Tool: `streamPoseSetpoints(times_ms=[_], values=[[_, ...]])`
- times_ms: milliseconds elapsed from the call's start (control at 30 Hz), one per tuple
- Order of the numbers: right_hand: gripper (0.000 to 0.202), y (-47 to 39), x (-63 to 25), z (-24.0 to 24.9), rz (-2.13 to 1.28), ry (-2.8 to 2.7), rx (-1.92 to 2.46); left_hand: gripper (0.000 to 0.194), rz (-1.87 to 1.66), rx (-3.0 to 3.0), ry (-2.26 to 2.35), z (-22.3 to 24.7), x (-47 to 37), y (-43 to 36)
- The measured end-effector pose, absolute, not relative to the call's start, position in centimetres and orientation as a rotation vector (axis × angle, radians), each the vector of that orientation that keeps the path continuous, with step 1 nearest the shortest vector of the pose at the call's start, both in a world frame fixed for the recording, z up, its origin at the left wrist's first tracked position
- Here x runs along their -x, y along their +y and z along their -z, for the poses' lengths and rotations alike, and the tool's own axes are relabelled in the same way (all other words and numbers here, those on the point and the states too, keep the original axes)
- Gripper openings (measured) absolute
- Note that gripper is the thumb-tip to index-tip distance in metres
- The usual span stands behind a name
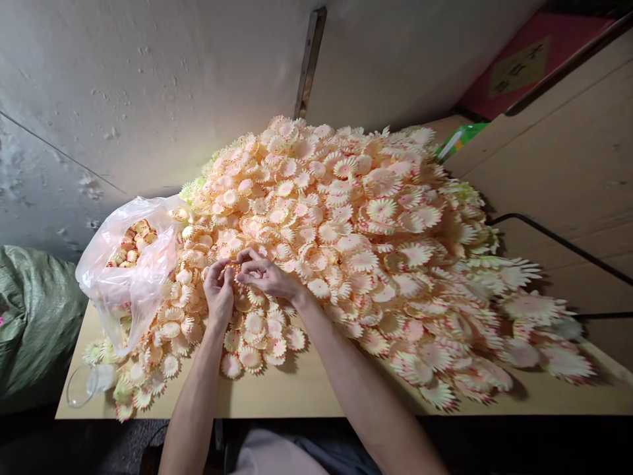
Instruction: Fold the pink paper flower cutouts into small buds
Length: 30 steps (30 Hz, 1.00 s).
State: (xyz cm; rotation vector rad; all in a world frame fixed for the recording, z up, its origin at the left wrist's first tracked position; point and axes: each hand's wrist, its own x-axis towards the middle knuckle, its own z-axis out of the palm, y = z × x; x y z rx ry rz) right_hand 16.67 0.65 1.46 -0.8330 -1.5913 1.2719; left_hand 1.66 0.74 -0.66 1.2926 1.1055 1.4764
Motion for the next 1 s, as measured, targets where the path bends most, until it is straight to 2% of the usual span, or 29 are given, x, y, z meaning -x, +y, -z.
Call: streamPoseSetpoints(times_ms=[200, 400, 500, 633, 800, 1000], values=[[0.039, 0.5, -16.6, -1.7, -1.318, -1.558, 0.847, 0.027, -1.483, -1.197, 1.099, 1.2, -1.6, 1.1], [0.04, 0.6, -16.3, -1.5, -1.2, -1.562, 0.894, 0.033, -1.501, -1.22, 1.143, 1.3, -1.3, 1.4], [0.035, 0.6, -16.3, -1.2, -1.102, -1.5, 0.967, 0.037, -1.489, -1.212, 1.125, 1.1, -1.1, 1.3], [0.057, 0.6, -16.1, -0.7, -0.927, -1.561, 1.002, 0.038, -1.442, -1.217, 1.098, 0.8, -0.9, 1.2], [0.025, 0.7, -15.8, -0.4, -0.981, -1.554, 0.954, 0.034, -1.448, -1.203, 1.078, 0.8, -1.0, 1.2], [0.023, 0.6, -15.7, -0.2, -0.981, -1.459, 0.927, 0.034, -1.445, -1.182, 1.093, 1.4, -1.1, 1.5]])
